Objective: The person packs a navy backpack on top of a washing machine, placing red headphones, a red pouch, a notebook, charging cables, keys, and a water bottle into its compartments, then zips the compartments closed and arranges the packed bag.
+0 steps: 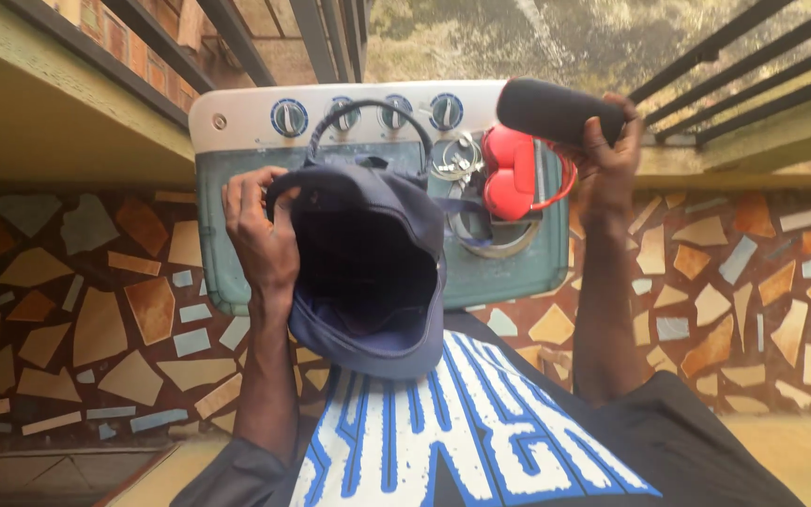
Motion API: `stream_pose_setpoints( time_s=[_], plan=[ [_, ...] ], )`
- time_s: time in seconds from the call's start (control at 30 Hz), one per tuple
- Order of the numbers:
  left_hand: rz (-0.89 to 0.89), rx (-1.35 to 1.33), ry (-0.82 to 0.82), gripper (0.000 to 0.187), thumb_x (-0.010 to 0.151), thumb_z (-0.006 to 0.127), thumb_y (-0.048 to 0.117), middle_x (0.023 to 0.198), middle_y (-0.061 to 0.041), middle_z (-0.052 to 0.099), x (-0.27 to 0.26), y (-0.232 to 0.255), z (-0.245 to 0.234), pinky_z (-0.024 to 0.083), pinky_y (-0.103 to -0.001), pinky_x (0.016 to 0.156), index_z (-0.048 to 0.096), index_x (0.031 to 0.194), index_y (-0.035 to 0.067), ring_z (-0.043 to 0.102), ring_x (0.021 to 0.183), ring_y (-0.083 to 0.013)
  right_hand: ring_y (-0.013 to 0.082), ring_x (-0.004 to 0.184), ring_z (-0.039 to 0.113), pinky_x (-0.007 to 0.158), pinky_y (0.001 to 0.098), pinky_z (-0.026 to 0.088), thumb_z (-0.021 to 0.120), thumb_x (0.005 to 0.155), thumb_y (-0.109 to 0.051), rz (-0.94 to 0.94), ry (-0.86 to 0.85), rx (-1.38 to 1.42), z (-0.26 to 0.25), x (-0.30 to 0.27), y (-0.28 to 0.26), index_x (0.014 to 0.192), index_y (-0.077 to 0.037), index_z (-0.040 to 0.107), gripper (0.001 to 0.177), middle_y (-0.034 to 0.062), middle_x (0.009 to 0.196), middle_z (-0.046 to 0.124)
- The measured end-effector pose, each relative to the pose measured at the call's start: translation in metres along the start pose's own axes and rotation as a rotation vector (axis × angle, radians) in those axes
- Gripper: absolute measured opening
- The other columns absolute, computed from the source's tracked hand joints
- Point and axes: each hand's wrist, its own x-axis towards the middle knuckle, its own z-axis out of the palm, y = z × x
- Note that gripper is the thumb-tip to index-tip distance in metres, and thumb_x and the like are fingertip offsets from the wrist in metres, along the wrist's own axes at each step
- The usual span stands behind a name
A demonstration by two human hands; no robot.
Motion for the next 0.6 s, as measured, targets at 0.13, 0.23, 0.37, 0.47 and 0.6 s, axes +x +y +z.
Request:
stream_pose_setpoints(
  time_s=[0.13, 0.23, 0.37, 0.47, 0.6],
  plan=[
    [-0.016, 0.005, 0.009, 0.031, 0.104, 0.070, 0.033, 0.107, -0.012, 0.060, -0.007, 0.004, -0.002, 0.048, -0.044, 0.092, 0.068, 0.113, 0.003, 0.057, 0.105, -0.0299, 0.0262, 0.107, 0.068, 0.082, 0.0414, 0.065, 0.066, 0.099, -0.014, 0.200, 0.117, -0.170, 0.001, 0.047, 0.123, 0.137, -0.010, 0.047, 0.043, 0.0113, 0.127, 0.055],
    [-0.004, 0.022, 0.000, 0.027, 0.103, 0.072, 0.028, 0.107, -0.011, 0.061, -0.008, 0.002, -0.003, 0.048, -0.044, 0.093, 0.069, 0.113, 0.003, 0.057, 0.106, -0.0301, 0.0263, 0.102, 0.068, 0.076, 0.0406, 0.066, 0.066, 0.096, -0.017, 0.392, -0.001, -0.261, 0.020, 0.061, 0.208, 0.136, -0.011, 0.048, 0.044, 0.0138, 0.126, 0.055],
    [0.020, 0.019, -0.003, 0.022, 0.102, 0.074, 0.023, 0.107, -0.010, 0.062, -0.004, 0.004, -0.002, 0.048, -0.043, 0.092, 0.069, 0.113, 0.005, 0.058, 0.105, -0.0294, 0.0313, 0.102, 0.068, 0.082, 0.0425, 0.058, 0.071, 0.097, -0.023, 0.336, -0.075, -0.652, 0.041, 0.070, 0.252, 0.143, -0.010, 0.046, 0.054, 0.0211, 0.121, 0.062],
    [0.018, 0.024, -0.050, 0.023, 0.101, 0.073, 0.022, 0.105, -0.012, 0.060, 0.000, 0.005, -0.005, 0.049, -0.042, 0.089, 0.067, 0.114, 0.004, 0.057, 0.103, -0.0288, 0.0353, 0.103, 0.066, 0.086, 0.0454, 0.053, 0.075, 0.098, -0.026, 0.111, -0.132, -1.006, 0.050, 0.072, 0.245, 0.148, -0.007, 0.046, 0.060, 0.0262, 0.118, 0.066],
    [0.048, -0.026, -0.186, 0.031, 0.096, 0.075, 0.025, 0.101, -0.012, 0.058, 0.006, 0.000, -0.010, 0.048, -0.042, 0.084, 0.065, 0.114, 0.002, 0.057, 0.096, -0.0285, 0.0318, 0.095, 0.068, 0.084, 0.0424, 0.053, 0.067, 0.099, -0.018, -0.110, -0.141, -1.081, 0.059, 0.042, 0.167, 0.131, -0.005, 0.056, 0.036, 0.0230, 0.104, 0.070]
  ],
)
